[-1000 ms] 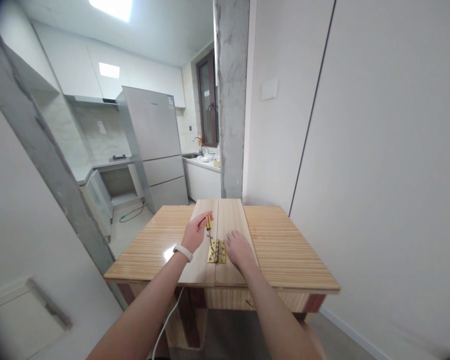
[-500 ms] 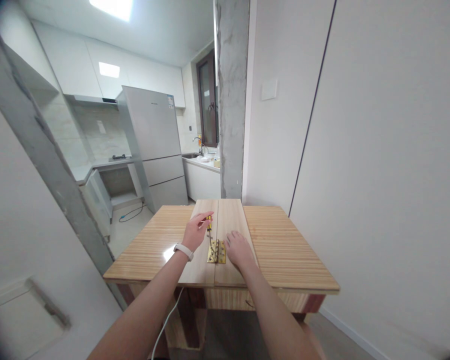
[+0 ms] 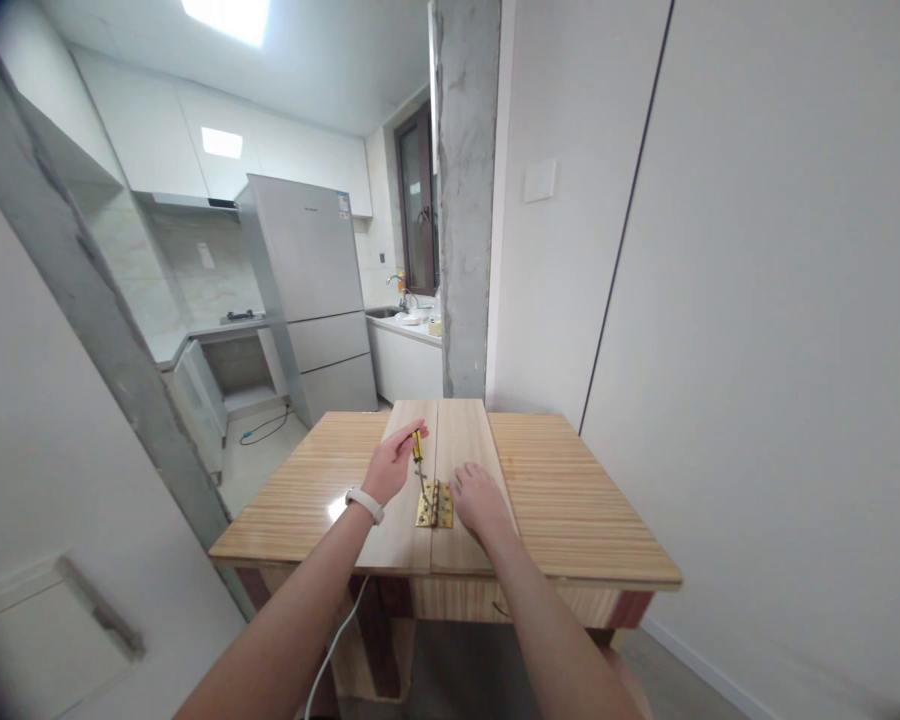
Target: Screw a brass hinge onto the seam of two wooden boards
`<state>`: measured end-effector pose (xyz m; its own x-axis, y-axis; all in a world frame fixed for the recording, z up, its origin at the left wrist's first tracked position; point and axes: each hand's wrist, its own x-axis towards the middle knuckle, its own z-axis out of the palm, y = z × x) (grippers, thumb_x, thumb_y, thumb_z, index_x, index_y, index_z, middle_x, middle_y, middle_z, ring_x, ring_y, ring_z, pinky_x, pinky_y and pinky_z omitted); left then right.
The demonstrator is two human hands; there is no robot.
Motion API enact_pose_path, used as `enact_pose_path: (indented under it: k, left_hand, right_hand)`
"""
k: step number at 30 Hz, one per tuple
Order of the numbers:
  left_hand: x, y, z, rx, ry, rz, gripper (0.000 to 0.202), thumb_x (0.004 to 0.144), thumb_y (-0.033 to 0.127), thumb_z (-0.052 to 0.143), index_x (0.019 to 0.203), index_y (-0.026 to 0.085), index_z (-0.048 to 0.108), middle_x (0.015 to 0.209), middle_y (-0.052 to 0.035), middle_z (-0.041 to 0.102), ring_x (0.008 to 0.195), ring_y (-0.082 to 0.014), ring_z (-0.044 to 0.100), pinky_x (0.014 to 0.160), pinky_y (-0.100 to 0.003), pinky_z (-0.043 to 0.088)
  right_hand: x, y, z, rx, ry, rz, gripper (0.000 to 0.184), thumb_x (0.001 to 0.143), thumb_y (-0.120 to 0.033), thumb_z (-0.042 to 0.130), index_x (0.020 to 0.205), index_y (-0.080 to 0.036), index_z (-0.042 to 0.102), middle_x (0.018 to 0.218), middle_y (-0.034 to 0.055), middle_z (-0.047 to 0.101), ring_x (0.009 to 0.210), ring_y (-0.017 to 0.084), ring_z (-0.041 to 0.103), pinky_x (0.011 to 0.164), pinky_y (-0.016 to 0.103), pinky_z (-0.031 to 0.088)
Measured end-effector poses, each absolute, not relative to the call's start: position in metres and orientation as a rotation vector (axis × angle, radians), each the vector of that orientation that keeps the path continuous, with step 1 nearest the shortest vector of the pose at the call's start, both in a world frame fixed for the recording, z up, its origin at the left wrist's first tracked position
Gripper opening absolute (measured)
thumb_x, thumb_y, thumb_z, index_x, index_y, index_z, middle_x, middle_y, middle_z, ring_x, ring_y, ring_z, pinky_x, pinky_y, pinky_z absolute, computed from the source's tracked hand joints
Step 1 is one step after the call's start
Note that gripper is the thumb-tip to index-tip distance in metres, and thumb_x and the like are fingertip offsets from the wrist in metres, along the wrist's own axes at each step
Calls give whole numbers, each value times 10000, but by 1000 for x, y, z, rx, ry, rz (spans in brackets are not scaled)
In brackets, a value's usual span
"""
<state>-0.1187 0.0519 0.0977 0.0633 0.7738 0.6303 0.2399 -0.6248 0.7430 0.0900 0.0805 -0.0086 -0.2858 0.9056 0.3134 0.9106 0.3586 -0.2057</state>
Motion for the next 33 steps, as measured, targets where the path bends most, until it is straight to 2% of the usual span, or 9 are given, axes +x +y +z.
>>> enact_pose_path:
  k: [4,10,17,25,28,33]
  left_hand:
    - [-119,52,98,1887,1003,1592,339,1006,292,502,1295,219,663,1125,-78,739,1045,-191,676,992,-366,509]
    - [-116,52,96,1828,986,1566,324,995,288,527,1275,218,675,1122,-87,737,1031,-191,693,940,-342,539]
    - [-113,54,95,1828,975,1583,325,973,228,530,1259,221,684,1128,-90,728,1033,-190,686,943,-354,543]
    - [-114,51,100,1925,1049,1606,338,950,231,576,1268,255,687,1068,-68,683,945,-168,657,836,-292,558]
    - [-115,51,100,1946,1000,1571,340,980,252,541,1290,252,678,1106,-79,682,994,-175,656,876,-305,550]
    - [-116,51,98,1945,940,1556,358,1026,279,469,1334,238,646,1276,-98,674,1187,-207,623,1053,-386,479]
  right_hand:
    - [90,81,-10,-1603,-2252,-19,395,1033,-391,383,1301,-220,616,1397,127,575,1312,249,459,1108,361,287]
    - [89,81,-9,-1604,-2237,-37,391,1031,-411,375,1252,-223,637,1400,119,574,1308,248,467,1107,363,294]
    - [89,79,-7,-1605,-2254,-49,383,1030,-402,367,1215,-219,649,1357,129,589,1278,251,474,1095,368,302]
    - [88,77,-3,-1578,-2234,-70,380,1035,-431,349,1110,-227,661,1247,109,629,1176,231,523,1041,337,339]
    - [88,77,-4,-1583,-2239,-59,375,1034,-414,357,1142,-219,660,1291,119,616,1208,239,510,1059,342,322]
    - [89,78,-5,-1601,-2252,-40,371,1030,-389,382,1235,-217,639,1349,121,601,1286,248,472,1101,354,292]
